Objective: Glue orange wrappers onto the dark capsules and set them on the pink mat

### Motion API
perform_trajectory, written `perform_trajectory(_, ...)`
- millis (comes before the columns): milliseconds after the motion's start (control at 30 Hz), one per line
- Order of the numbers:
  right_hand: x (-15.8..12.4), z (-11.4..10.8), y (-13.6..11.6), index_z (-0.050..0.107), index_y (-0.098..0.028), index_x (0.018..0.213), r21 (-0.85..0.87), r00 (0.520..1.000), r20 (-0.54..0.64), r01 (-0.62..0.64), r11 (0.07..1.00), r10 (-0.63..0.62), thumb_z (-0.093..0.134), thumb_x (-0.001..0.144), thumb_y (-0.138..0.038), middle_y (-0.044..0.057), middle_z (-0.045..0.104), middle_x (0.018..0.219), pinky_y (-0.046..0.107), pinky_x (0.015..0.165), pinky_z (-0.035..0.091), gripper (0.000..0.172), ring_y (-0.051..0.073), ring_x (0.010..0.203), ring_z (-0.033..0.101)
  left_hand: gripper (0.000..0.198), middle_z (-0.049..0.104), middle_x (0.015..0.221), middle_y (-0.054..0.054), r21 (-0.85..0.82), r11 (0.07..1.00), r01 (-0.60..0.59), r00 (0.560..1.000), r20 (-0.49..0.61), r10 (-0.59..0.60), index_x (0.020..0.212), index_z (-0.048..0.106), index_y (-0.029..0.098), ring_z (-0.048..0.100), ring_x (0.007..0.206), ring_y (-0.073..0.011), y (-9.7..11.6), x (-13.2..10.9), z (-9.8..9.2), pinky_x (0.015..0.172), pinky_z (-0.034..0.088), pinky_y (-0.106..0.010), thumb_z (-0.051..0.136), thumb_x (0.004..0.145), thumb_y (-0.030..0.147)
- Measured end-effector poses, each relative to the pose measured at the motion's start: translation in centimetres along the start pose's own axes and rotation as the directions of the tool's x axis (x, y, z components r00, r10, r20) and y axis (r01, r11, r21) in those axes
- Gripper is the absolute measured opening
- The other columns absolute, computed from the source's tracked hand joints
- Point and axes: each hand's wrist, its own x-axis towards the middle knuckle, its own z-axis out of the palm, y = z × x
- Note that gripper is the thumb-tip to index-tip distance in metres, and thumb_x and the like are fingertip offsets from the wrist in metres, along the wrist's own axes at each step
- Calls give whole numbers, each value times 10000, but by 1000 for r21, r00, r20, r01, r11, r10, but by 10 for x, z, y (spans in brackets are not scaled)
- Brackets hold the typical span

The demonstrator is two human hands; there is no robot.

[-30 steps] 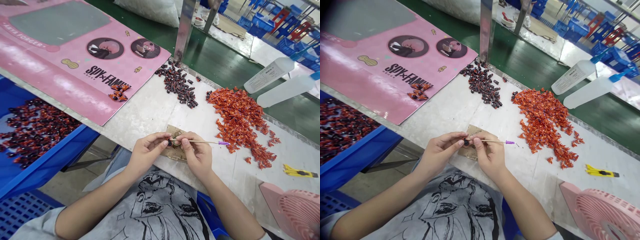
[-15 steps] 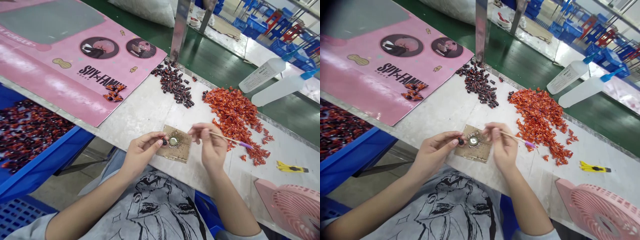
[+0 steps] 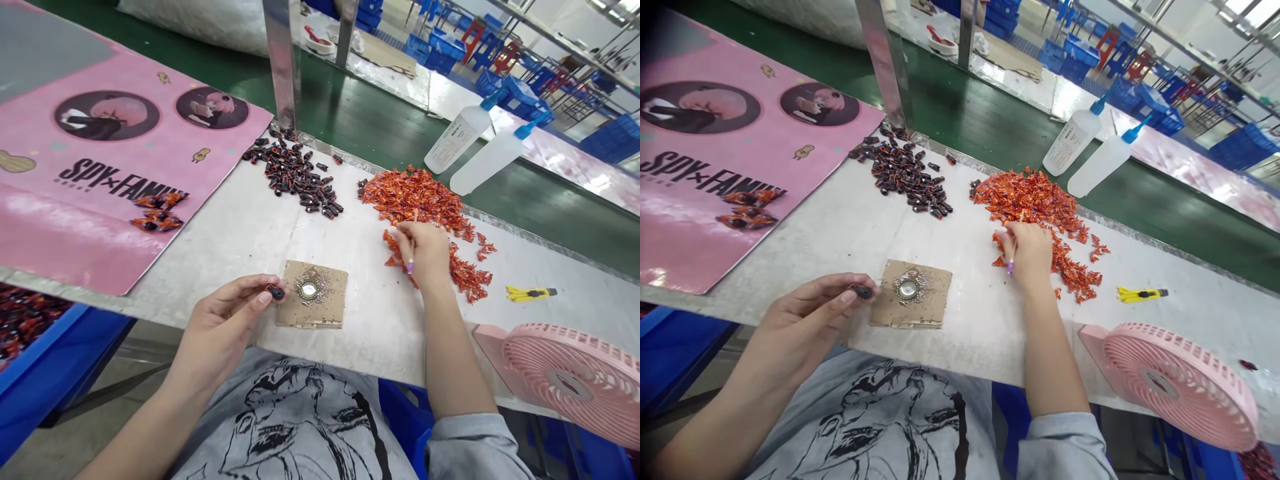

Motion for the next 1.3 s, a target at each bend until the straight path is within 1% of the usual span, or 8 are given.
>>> perform_trajectory(100, 4, 12, -9, 704, -202, 800, -27, 995, 96, -7, 1000, 9, 673, 831, -229, 118, 758, 891, 442, 884, 399, 52, 305, 927, 633, 248, 778, 757, -23, 14, 1000, -16, 998, 57, 15, 778, 799, 229, 723, 749, -164, 1, -1, 3, 756, 601, -241, 916, 609, 366)
perform_trajectory(200, 5, 17, -11, 695, -198, 802, 41, 997, 70, -40, 998, 38, 645, 781, -124, 101, 743, 893, 431, 868, 417, 92, 285, 905, 635, 261, 776, 763, -25, 8, 1000, -6, 997, 74, 5, 778, 798, 224, 717, 756, -160, 2, -3, 6, 759, 592, -233, 921, 605, 377)
perform_trajectory(400, -6, 12, -26, 640, -182, 847, 294, 993, 1, -111, 949, 115, 621, 790, -157, 45, 698, 804, 320, 613, 501, 66, 178, 648, 622, 247, 775, 794, -27, -45, 998, 47, 989, 145, -40, 751, 788, 215, 713, 791, -162, 4, -13, 17, 809, 579, -255, 922, 620, 376)
perform_trajectory(500, -20, 7, -58, 648, -196, 823, 641, 988, 60, -150, 753, 145, 748, 744, -250, 28, 712, 791, 289, 596, 532, 138, 160, 656, 647, 221, 773, 805, -27, -120, 989, 91, 975, 215, -64, 767, 790, 217, 716, 795, -160, 6, -17, 27, 793, 582, -255, 912, 649, 359)
perform_trajectory(600, -38, 1, -92, 679, -210, 773, 803, 987, 146, -159, 574, 69, 800, 726, -239, 28, 732, 778, 273, 644, 569, 133, 151, 686, 677, 210, 773, 805, -35, -189, 976, 107, 958, 284, -50, 793, 793, 213, 721, 799, -166, 10, -17, 34, 782, 587, -260, 896, 681, 357)
perform_trajectory(733, -51, -6, -113, 713, -218, 784, 861, 967, 250, -197, 469, -53, 804, 767, -281, 33, 746, 791, 255, 641, 601, 112, 147, 686, 704, 194, 774, 812, -28, -233, 967, 104, 961, 274, -37, 791, 791, 220, 721, 803, -167, 14, -15, 38, 788, 589, -269, 891, 689, 351)
perform_trajectory(1100, -47, -10, -105, 761, -245, 824, 902, 924, 352, -292, 317, -148, 826, 772, -328, 42, 764, 907, 301, 704, 627, 117, 155, 763, 721, 209, 762, 819, -29, -227, 968, 103, 968, 249, -45, 775, 785, 223, 711, 796, -179, 25, -15, 42, 797, 600, -305, 898, 671, 364)
perform_trajectory(1300, -54, -5, -115, 755, -271, 877, 923, 941, 339, -331, 195, -8, 884, 695, -367, 19, 748, 842, 260, 650, 596, 243, 138, 717, 690, 83, 751, 847, -18, -242, 970, -38, 967, 237, 97, 828, 795, 253, 708, 843, -164, 29, -17, 40, 800, 595, -261, 831, 769, 300)
